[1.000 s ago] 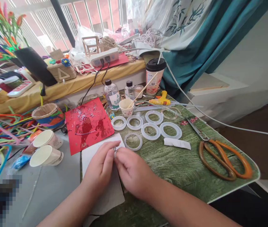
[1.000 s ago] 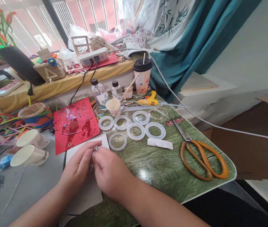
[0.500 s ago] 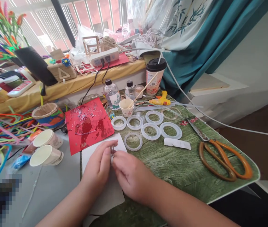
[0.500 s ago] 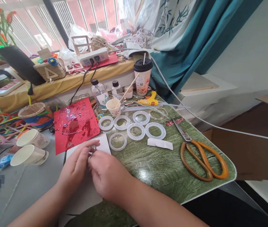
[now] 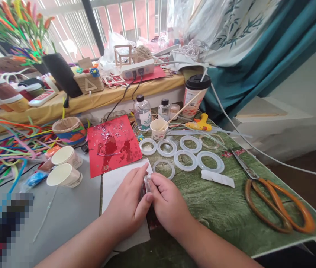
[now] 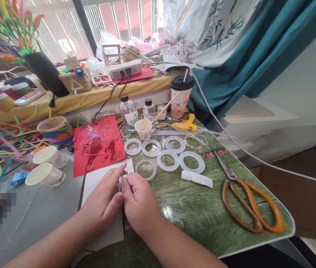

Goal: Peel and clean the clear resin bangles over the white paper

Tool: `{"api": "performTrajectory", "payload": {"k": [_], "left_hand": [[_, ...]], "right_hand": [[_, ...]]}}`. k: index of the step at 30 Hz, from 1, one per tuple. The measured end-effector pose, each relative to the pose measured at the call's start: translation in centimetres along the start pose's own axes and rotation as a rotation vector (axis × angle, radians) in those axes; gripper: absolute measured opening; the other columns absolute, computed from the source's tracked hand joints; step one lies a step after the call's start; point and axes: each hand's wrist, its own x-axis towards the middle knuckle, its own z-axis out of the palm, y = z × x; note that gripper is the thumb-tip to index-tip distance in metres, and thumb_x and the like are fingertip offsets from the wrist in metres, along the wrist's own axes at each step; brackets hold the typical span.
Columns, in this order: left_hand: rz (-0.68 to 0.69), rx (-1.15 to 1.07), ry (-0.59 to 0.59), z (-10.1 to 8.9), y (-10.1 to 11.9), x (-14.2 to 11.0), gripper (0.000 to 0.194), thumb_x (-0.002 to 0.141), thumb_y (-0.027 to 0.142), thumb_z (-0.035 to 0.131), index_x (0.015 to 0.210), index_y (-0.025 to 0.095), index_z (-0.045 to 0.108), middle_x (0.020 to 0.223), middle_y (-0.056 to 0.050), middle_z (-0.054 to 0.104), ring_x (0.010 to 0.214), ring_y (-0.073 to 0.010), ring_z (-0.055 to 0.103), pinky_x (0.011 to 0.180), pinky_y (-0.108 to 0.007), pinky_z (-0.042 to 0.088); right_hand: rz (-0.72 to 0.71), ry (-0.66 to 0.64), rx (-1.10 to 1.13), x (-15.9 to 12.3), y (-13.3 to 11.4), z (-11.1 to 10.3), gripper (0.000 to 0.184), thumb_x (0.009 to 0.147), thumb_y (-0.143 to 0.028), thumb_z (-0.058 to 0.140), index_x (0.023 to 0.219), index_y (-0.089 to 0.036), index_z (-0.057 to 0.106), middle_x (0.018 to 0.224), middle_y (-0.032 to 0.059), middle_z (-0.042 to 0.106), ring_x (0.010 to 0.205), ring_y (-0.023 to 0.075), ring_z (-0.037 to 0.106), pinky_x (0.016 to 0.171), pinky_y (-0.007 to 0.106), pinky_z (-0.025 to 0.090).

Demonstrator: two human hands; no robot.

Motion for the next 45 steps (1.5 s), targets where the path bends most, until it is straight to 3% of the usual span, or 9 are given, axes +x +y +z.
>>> {"api": "performTrajectory", "payload": {"k": [7, 11, 15, 20, 24, 31, 35, 39, 45], "left_hand": [[-0.119, -0.086, 0.060, -0.3, -0.5, 0.2, 0.052, 0.111, 0.043, 0.032, 0.148, 0.017, 0.056, 0.138, -0.017, 0.069, 0.129, -0.0328, 0.065, 0.111, -0.052, 0.051], [-0.092, -0.096, 0.012, -0.3, -0.3, 0.1, 0.052, 0.109, 0.043, 0.038, 0.154, 0.020, 0.051, 0.150, -0.016, 0.064, 0.139, -0.0330, 0.059, 0.116, -0.052, 0.047], [-0.176, -0.148, 0.055, -0.3, 0.0, 0.0, 0.049, 0.110, 0.043, 0.037, 0.151, 0.019, 0.049, 0.138, -0.017, 0.069, 0.124, -0.0310, 0.068, 0.107, -0.051, 0.054], [-0.098, -0.058, 0.032, -0.3, 0.1, 0.4, 0.042, 0.108, 0.046, 0.044, 0.139, 0.021, 0.057, 0.133, -0.016, 0.072, 0.118, -0.0317, 0.069, 0.103, -0.051, 0.055], [0.026, -0.019, 0.027, -0.3, -0.2, 0.8, 0.042, 0.109, 0.045, 0.046, 0.144, 0.022, 0.055, 0.141, -0.016, 0.068, 0.127, -0.0307, 0.065, 0.108, -0.048, 0.052], [-0.005, -0.124, 0.065, -0.3, -0.7, 0.4, 0.043, 0.112, 0.046, 0.038, 0.144, 0.024, 0.055, 0.138, -0.014, 0.068, 0.126, -0.0297, 0.065, 0.107, -0.044, 0.053], [-0.053, -0.140, 0.034, -0.3, -0.5, 0.2, 0.043, 0.112, 0.046, 0.039, 0.145, 0.024, 0.055, 0.139, -0.013, 0.068, 0.127, -0.0297, 0.065, 0.108, -0.045, 0.051], [-0.132, -0.133, 0.139, -0.2, -0.3, 0.1, 0.043, 0.113, 0.045, 0.033, 0.144, 0.024, 0.055, 0.140, -0.014, 0.066, 0.131, -0.0298, 0.062, 0.112, -0.049, 0.049], [-0.103, -0.155, 0.128, 0.1, 0.0, -0.1, 0.042, 0.112, 0.044, 0.039, 0.146, 0.025, 0.055, 0.145, -0.013, 0.064, 0.136, -0.0305, 0.060, 0.114, -0.050, 0.048]], "right_hand": [[-0.348, -0.196, -0.161, -0.5, -0.2, -0.3, 0.025, 0.104, -0.016, 0.041, 0.082, -0.022, 0.051, 0.087, 0.0055, 0.061, 0.080, 0.0207, 0.057, 0.074, 0.033, 0.045], [-0.210, -0.071, -0.143, -0.3, -0.5, -0.6, 0.029, 0.106, -0.018, 0.043, 0.077, -0.022, 0.048, 0.081, 0.0032, 0.057, 0.074, 0.0188, 0.055, 0.069, 0.031, 0.043], [-0.261, -0.113, -0.127, -0.1, -0.5, -0.7, 0.029, 0.107, -0.022, 0.043, 0.079, -0.022, 0.051, 0.082, 0.0029, 0.058, 0.077, 0.0187, 0.055, 0.073, 0.031, 0.045], [0.084, -0.018, 0.027, 0.6, 0.4, -0.7, 0.031, 0.106, -0.032, 0.048, 0.078, -0.021, 0.054, 0.077, 0.0019, 0.060, 0.072, 0.0185, 0.055, 0.067, 0.030, 0.045], [0.179, -0.063, 0.185, 0.7, 0.7, -0.5, 0.030, 0.106, -0.036, 0.049, 0.082, -0.021, 0.057, 0.079, 0.0022, 0.062, 0.074, 0.0191, 0.057, 0.067, 0.030, 0.047], [-0.270, -0.170, -0.101, 0.3, -0.6, -1.1, 0.027, 0.105, -0.019, 0.045, 0.079, -0.022, 0.051, 0.086, 0.0042, 0.061, 0.080, 0.0198, 0.058, 0.075, 0.033, 0.047], [-0.208, -0.066, -0.137, 0.3, -0.5, -1.2, 0.031, 0.106, -0.019, 0.044, 0.076, -0.023, 0.048, 0.083, 0.0046, 0.060, 0.077, 0.0202, 0.057, 0.070, 0.033, 0.046], [-0.394, -0.213, -0.206, 0.2, -0.4, -1.0, 0.024, 0.102, -0.012, 0.043, 0.081, -0.023, 0.050, 0.085, 0.0055, 0.059, 0.080, 0.0213, 0.057, 0.073, 0.034, 0.048], [-0.357, -0.193, -0.166, 0.4, -0.5, -1.2, 0.023, 0.104, -0.012, 0.043, 0.086, -0.023, 0.053, 0.087, 0.0051, 0.061, 0.082, 0.0210, 0.058, 0.074, 0.034, 0.049]]}}
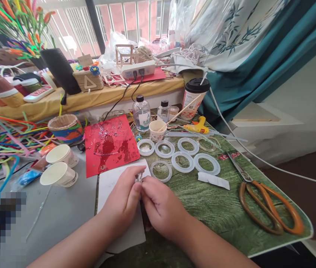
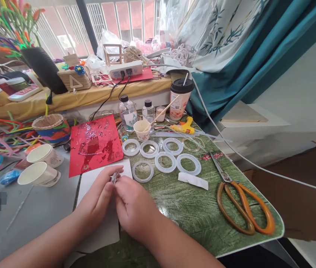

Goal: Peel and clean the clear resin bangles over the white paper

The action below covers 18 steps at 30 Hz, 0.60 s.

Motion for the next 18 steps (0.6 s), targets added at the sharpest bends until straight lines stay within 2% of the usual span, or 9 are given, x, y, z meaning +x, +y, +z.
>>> {"api": "performTrajectory", "payload": {"k": [2, 6, 9, 12, 15, 18], "left_hand": [[-0.025, -0.025, 0.020, 0.08, 0.09, 0.02, 0.041, 0.112, 0.043, 0.037, 0.145, 0.026, 0.056, 0.145, -0.012, 0.065, 0.137, -0.0300, 0.060, 0.115, -0.049, 0.048], [-0.057, -0.090, -0.005, 0.19, 0.17, -0.02, 0.040, 0.112, 0.044, 0.039, 0.143, 0.027, 0.057, 0.145, -0.011, 0.065, 0.136, -0.0293, 0.060, 0.115, -0.048, 0.048], [-0.110, -0.137, 0.038, 0.26, 0.12, -0.10, 0.042, 0.112, 0.047, 0.036, 0.142, 0.027, 0.057, 0.143, -0.011, 0.065, 0.136, -0.0287, 0.060, 0.117, -0.049, 0.046], [-0.134, -0.177, 0.007, 0.34, 0.07, -0.15, 0.043, 0.112, 0.049, 0.039, 0.143, 0.027, 0.057, 0.146, -0.011, 0.064, 0.138, -0.0289, 0.058, 0.119, -0.049, 0.045], [-0.168, -0.225, 0.043, 0.42, 0.09, -0.12, 0.044, 0.112, 0.051, 0.037, 0.142, 0.027, 0.058, 0.144, -0.011, 0.065, 0.137, -0.0286, 0.059, 0.119, -0.049, 0.045], [-0.181, -0.232, 0.021, 0.47, 0.19, -0.01, 0.043, 0.111, 0.051, 0.041, 0.142, 0.027, 0.058, 0.145, -0.011, 0.065, 0.138, -0.0288, 0.059, 0.119, -0.048, 0.046]], "right_hand": [[-0.037, -0.042, 0.014, 0.03, -0.06, -0.04, 0.023, 0.103, -0.011, 0.044, 0.086, -0.023, 0.053, 0.087, 0.0047, 0.061, 0.082, 0.0210, 0.058, 0.074, 0.033, 0.049], [0.042, 0.051, 0.027, -0.04, -0.21, 0.06, 0.025, 0.105, -0.013, 0.042, 0.083, -0.023, 0.050, 0.087, 0.0043, 0.060, 0.080, 0.0201, 0.057, 0.073, 0.033, 0.048], [-0.041, -0.023, 0.001, -0.11, -0.17, 0.14, 0.024, 0.102, -0.011, 0.043, 0.083, -0.023, 0.048, 0.084, 0.0035, 0.057, 0.079, 0.0201, 0.055, 0.072, 0.033, 0.047], [0.016, 0.043, -0.005, -0.12, -0.08, 0.16, 0.025, 0.103, -0.011, 0.041, 0.082, -0.024, 0.046, 0.083, 0.0028, 0.055, 0.077, 0.0193, 0.054, 0.070, 0.032, 0.046], [-0.034, -0.021, -0.015, -0.12, -0.07, 0.20, 0.024, 0.101, -0.011, 0.043, 0.082, -0.024, 0.046, 0.084, 0.0032, 0.055, 0.078, 0.0199, 0.054, 0.071, 0.033, 0.047], [0.057, 0.059, -0.010, -0.13, -0.09, 0.30, 0.027, 0.102, -0.011, 0.042, 0.079, -0.024, 0.045, 0.083, 0.0030, 0.056, 0.077, 0.0195, 0.055, 0.070, 0.032, 0.047]]}}
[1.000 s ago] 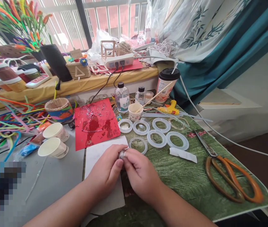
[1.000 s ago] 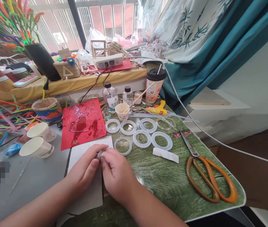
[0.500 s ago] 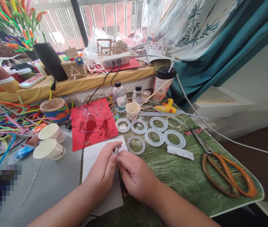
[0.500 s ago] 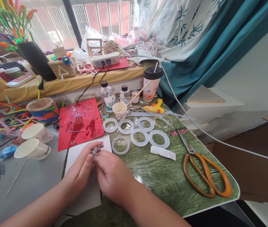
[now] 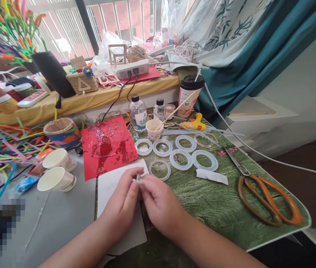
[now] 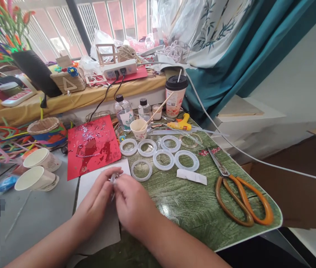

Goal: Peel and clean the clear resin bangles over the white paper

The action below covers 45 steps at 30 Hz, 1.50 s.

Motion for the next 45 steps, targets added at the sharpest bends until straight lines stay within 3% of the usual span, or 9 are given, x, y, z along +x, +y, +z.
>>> {"api": "performTrajectory", "payload": {"k": [5, 9, 13, 17, 24, 30, 34, 39, 45], "left_hand": [[-0.042, -0.040, 0.058, 0.0, 0.2, 0.2, 0.043, 0.111, 0.051, 0.038, 0.138, 0.025, 0.059, 0.141, -0.011, 0.068, 0.133, -0.0283, 0.063, 0.115, -0.048, 0.049], [-0.029, -0.019, 0.017, 0.1, 0.1, 0.3, 0.043, 0.110, 0.053, 0.042, 0.139, 0.025, 0.059, 0.143, -0.011, 0.066, 0.137, -0.0285, 0.060, 0.117, -0.047, 0.047], [-0.045, -0.023, 0.085, 0.0, 0.3, 0.4, 0.044, 0.111, 0.054, 0.037, 0.133, 0.024, 0.059, 0.135, -0.011, 0.069, 0.126, -0.0279, 0.065, 0.111, -0.047, 0.051], [0.006, 0.087, -0.030, -0.2, 0.5, 0.2, 0.041, 0.111, 0.052, 0.040, 0.135, 0.024, 0.058, 0.134, -0.012, 0.068, 0.127, -0.0292, 0.064, 0.108, -0.046, 0.052], [0.257, 0.275, -0.159, -1.0, -0.3, 0.6, 0.055, 0.108, 0.051, 0.049, 0.156, 0.025, 0.044, 0.154, -0.015, 0.057, 0.136, -0.0324, 0.058, 0.111, -0.048, 0.050], [0.117, 0.181, -0.024, -1.0, -0.2, 0.6, 0.050, 0.113, 0.049, 0.032, 0.147, 0.022, 0.056, 0.145, -0.015, 0.065, 0.132, -0.0307, 0.063, 0.114, -0.050, 0.048], [0.115, 0.176, -0.077, -0.6, 0.1, 0.4, 0.051, 0.111, 0.052, 0.037, 0.146, 0.022, 0.058, 0.150, -0.014, 0.064, 0.139, -0.0312, 0.059, 0.116, -0.049, 0.047], [0.077, 0.161, -0.025, -0.8, 0.1, 0.5, 0.055, 0.112, 0.053, 0.030, 0.140, 0.020, 0.063, 0.137, -0.014, 0.071, 0.129, -0.0308, 0.066, 0.114, -0.050, 0.049], [0.136, 0.170, -0.136, -1.2, -0.4, 0.7, 0.053, 0.111, 0.051, 0.039, 0.153, 0.023, 0.054, 0.151, -0.013, 0.065, 0.137, -0.0308, 0.062, 0.117, -0.047, 0.047]], "right_hand": [[-0.110, -0.093, -0.006, 0.0, 0.1, 0.2, 0.023, 0.101, -0.011, 0.044, 0.082, -0.024, 0.047, 0.088, 0.0048, 0.059, 0.083, 0.0215, 0.057, 0.076, 0.034, 0.049], [0.013, 0.034, -0.020, 0.0, 0.2, 0.2, 0.027, 0.103, -0.012, 0.043, 0.079, -0.024, 0.045, 0.084, 0.0033, 0.056, 0.079, 0.0203, 0.056, 0.073, 0.033, 0.047], [-0.111, -0.064, -0.008, 0.0, 0.0, 0.2, 0.022, 0.099, -0.009, 0.044, 0.082, -0.024, 0.048, 0.086, 0.0038, 0.057, 0.081, 0.0208, 0.055, 0.074, 0.033, 0.047], [0.126, 0.071, 0.084, 0.2, -0.1, 0.1, 0.031, 0.105, -0.016, 0.046, 0.074, -0.023, 0.045, 0.080, 0.0011, 0.055, 0.075, 0.0179, 0.053, 0.070, 0.031, 0.043], [0.367, 0.056, 0.381, 0.3, 0.0, 0.0, 0.025, 0.109, -0.027, 0.044, 0.090, -0.021, 0.058, 0.086, 0.0026, 0.063, 0.080, 0.0187, 0.059, 0.074, 0.031, 0.048], [-0.115, -0.079, 0.042, 0.0, 0.4, -0.1, 0.024, 0.102, -0.014, 0.044, 0.080, -0.023, 0.045, 0.084, 0.0034, 0.055, 0.081, 0.0200, 0.053, 0.075, 0.033, 0.045], [0.025, 0.050, 0.042, 0.0, 0.3, -0.2, 0.029, 0.106, -0.016, 0.043, 0.078, -0.023, 0.042, 0.082, 0.0026, 0.054, 0.078, 0.0192, 0.053, 0.072, 0.032, 0.044], [-0.094, -0.033, 0.086, 0.0, -0.3, -0.1, 0.027, 0.104, -0.015, 0.042, 0.079, -0.023, 0.044, 0.084, 0.0031, 0.056, 0.080, 0.0195, 0.053, 0.074, 0.032, 0.044], [0.179, 0.095, 0.168, 0.2, -0.1, 0.5, 0.031, 0.106, -0.020, 0.047, 0.075, -0.022, 0.048, 0.081, 0.0010, 0.058, 0.077, 0.0172, 0.055, 0.071, 0.030, 0.043]]}}
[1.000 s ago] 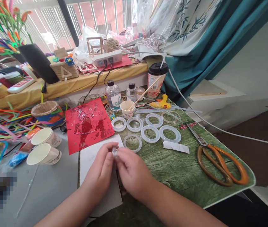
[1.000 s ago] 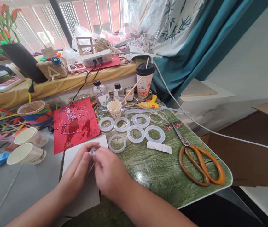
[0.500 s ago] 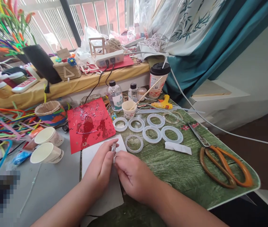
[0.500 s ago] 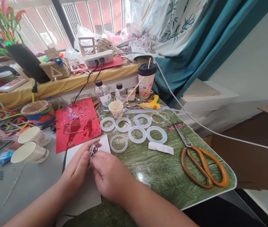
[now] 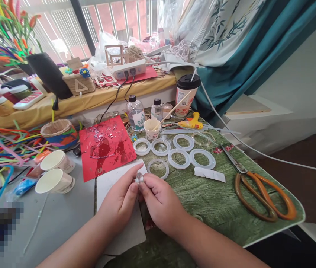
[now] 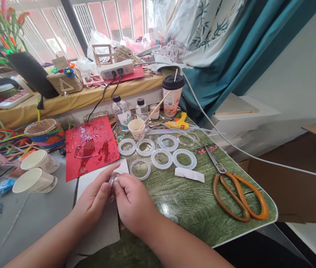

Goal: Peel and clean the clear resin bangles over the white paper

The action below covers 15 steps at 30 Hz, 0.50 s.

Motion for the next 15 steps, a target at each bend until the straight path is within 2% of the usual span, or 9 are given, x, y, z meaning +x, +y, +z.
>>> {"api": "performTrajectory", "payload": {"k": [2, 4, 9, 13, 15], "left_hand": [[0.058, 0.007, -0.018, -0.05, -0.17, 0.05, 0.050, 0.110, 0.049, 0.042, 0.152, 0.024, 0.054, 0.152, -0.012, 0.065, 0.138, -0.0301, 0.062, 0.116, -0.044, 0.049], [0.086, 0.032, -0.010, -0.11, -0.25, 0.08, 0.048, 0.109, 0.048, 0.046, 0.148, 0.022, 0.058, 0.149, -0.013, 0.066, 0.137, -0.0301, 0.062, 0.114, -0.043, 0.050], [0.036, 0.020, 0.083, -0.18, 0.08, -0.10, 0.049, 0.112, 0.044, 0.036, 0.146, 0.020, 0.061, 0.136, -0.013, 0.074, 0.125, -0.0292, 0.069, 0.110, -0.045, 0.052], [-0.025, 0.026, 0.063, -0.08, 0.48, 0.02, 0.050, 0.110, 0.046, 0.038, 0.147, 0.021, 0.062, 0.150, -0.012, 0.067, 0.138, -0.0306, 0.062, 0.118, -0.047, 0.047], [-0.093, 0.006, 0.092, -0.05, 0.55, 0.20, 0.053, 0.111, 0.046, 0.034, 0.146, 0.020, 0.064, 0.140, -0.012, 0.073, 0.127, -0.0296, 0.069, 0.114, -0.047, 0.051]], "right_hand": [[0.056, -0.001, 0.034, -0.04, 0.15, 0.04, 0.030, 0.106, -0.020, 0.046, 0.076, -0.022, 0.048, 0.080, 0.0007, 0.058, 0.075, 0.0167, 0.055, 0.069, 0.029, 0.043], [0.051, -0.010, 0.029, -0.11, 0.20, -0.10, 0.030, 0.106, -0.021, 0.044, 0.077, -0.022, 0.048, 0.079, 0.0007, 0.057, 0.073, 0.0168, 0.053, 0.067, 0.029, 0.043], [-0.340, -0.213, -0.139, -0.18, -0.06, -0.70, 0.023, 0.100, -0.011, 0.044, 0.081, -0.023, 0.044, 0.087, 0.0043, 0.058, 0.083, 0.0204, 0.055, 0.076, 0.033, 0.046], [-0.215, -0.066, -0.124, -0.14, -0.18, -0.73, 0.029, 0.105, -0.013, 0.042, 0.078, -0.024, 0.041, 0.082, 0.0022, 0.056, 0.077, 0.0183, 0.055, 0.072, 0.031, 0.047], [-0.271, -0.119, -0.155, -0.15, -0.14, -0.70, 0.027, 0.104, -0.012, 0.043, 0.079, -0.024, 0.043, 0.084, 0.0031, 0.057, 0.080, 0.0193, 0.055, 0.074, 0.032, 0.048]]}}
